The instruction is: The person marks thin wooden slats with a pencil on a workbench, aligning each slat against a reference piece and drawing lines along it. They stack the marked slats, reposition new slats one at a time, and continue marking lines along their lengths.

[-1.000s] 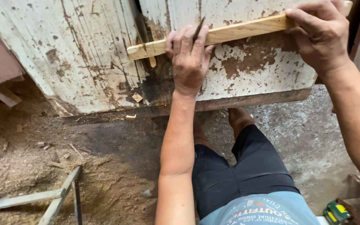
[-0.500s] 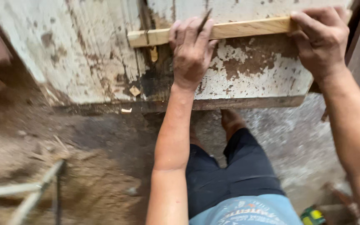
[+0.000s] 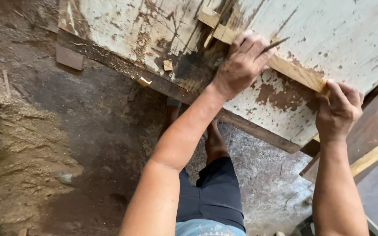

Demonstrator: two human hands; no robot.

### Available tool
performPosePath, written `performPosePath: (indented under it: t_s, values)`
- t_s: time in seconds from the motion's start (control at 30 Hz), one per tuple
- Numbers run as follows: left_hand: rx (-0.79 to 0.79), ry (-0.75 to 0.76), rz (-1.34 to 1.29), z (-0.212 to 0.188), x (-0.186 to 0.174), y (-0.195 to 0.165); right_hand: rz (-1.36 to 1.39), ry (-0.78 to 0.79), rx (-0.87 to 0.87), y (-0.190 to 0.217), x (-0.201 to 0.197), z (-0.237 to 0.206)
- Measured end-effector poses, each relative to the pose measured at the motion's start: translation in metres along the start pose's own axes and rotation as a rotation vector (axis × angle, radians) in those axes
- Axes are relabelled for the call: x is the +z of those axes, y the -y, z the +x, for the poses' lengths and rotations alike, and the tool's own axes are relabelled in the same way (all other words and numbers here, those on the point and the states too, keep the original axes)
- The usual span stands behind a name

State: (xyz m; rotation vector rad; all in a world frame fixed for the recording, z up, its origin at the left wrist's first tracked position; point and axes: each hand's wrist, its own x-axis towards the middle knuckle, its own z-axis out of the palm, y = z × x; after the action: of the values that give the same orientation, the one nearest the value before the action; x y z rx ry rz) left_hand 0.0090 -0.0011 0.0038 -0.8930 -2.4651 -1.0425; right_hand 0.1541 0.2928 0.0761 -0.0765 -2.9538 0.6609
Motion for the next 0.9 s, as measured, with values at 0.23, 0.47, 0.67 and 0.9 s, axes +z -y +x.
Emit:
performPosePath:
  t_s: [0.23,0.47,0.67,0.9]
  values:
    - [0.023,0.017,-0.018,0.016,0.016,0.011,0.000,0.002,0.022,0.015,-0.006,0.027]
    - [0.003,0.210,-0.013,0.007,-0.035,-0.051,-0.175,-0.357,0.108,-0.018,-0.047,-0.049]
    - [-0.183,0.459,-0.033,-0.058,-0.071,-0.147,-0.369,-0.400,1.079,-0.126,-0.090,-0.180]
    - [-0.375,0.307,0.141,-0.070,-0.015,-0.205,-0.026,-0.565,0.804,-0.094,-0.119,-0.186]
